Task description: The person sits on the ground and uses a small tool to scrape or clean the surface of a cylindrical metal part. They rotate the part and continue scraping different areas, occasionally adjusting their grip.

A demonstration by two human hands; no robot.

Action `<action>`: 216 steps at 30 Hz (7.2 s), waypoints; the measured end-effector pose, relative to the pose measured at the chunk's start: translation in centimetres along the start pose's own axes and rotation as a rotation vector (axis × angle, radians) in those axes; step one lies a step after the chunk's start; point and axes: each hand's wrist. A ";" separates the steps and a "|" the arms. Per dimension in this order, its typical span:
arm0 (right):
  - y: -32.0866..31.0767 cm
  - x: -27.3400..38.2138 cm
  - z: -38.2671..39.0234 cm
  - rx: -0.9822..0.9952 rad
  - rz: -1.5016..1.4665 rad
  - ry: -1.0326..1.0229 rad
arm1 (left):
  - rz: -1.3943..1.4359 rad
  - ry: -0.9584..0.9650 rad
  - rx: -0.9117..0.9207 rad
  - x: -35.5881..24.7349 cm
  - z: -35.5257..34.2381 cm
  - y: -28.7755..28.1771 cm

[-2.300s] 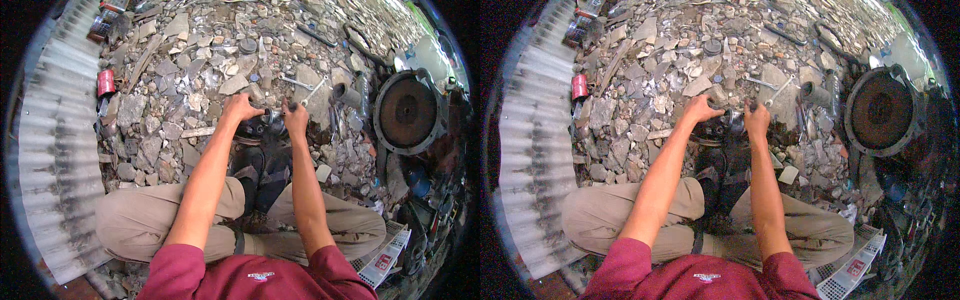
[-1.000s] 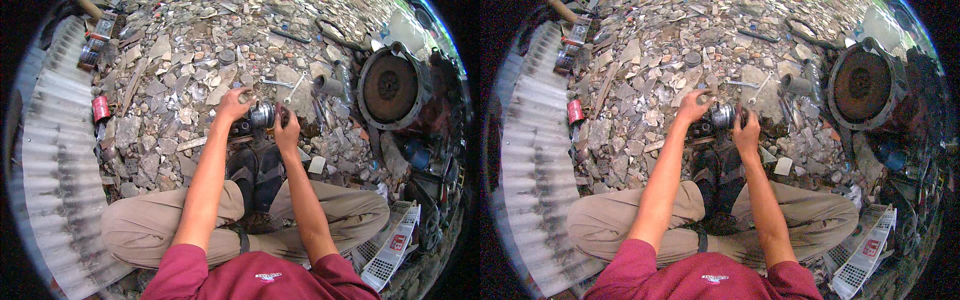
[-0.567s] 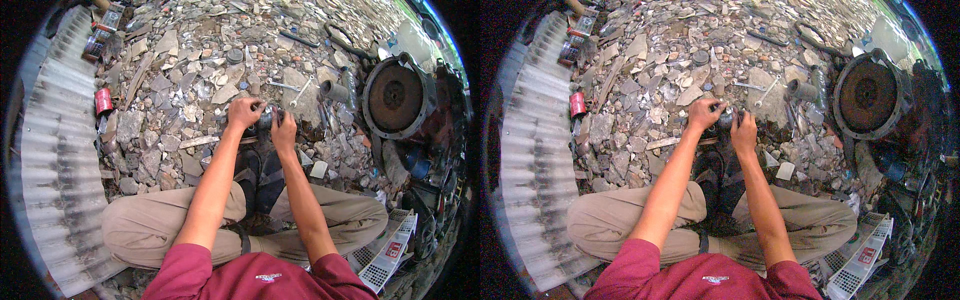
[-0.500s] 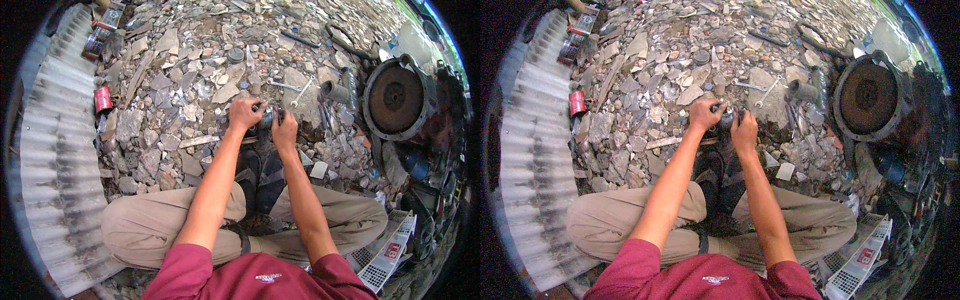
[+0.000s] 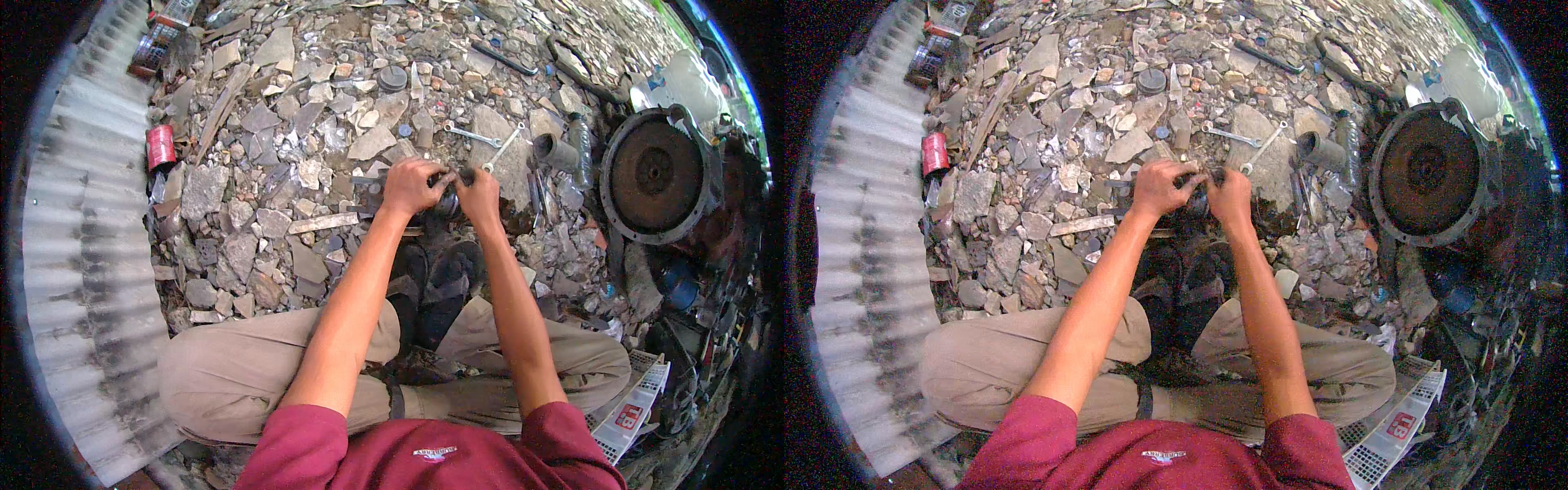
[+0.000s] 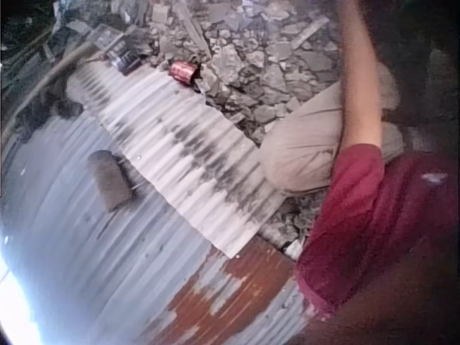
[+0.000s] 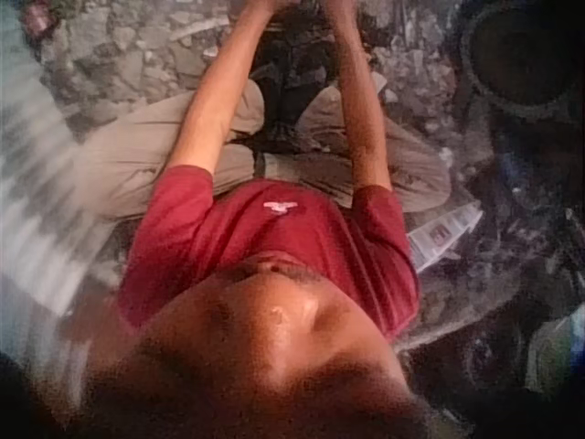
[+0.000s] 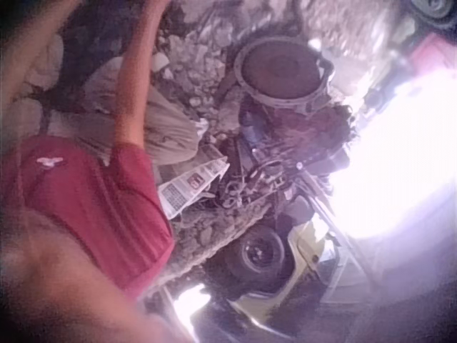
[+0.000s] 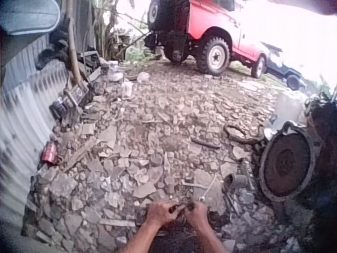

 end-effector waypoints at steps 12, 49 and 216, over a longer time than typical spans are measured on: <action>2.0 -2.3 2.0 -0.211 0.002 -0.096 | -0.018 0.014 0.036 -0.2 -0.9 0.2; 2.1 -0.5 6.3 -0.300 0.182 -0.078 | -0.022 0.012 0.055 -0.2 -0.9 0.9; 2.5 -0.9 3.3 -0.365 0.025 -0.163 | -0.359 -0.128 0.542 0.4 -5.1 1.5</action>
Point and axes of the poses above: each hand's wrist, its own z-axis away from the middle knuckle, its own y-axis out of the palm, x = y × z, and after that the axes turned 14 degrees about -z, right-handed
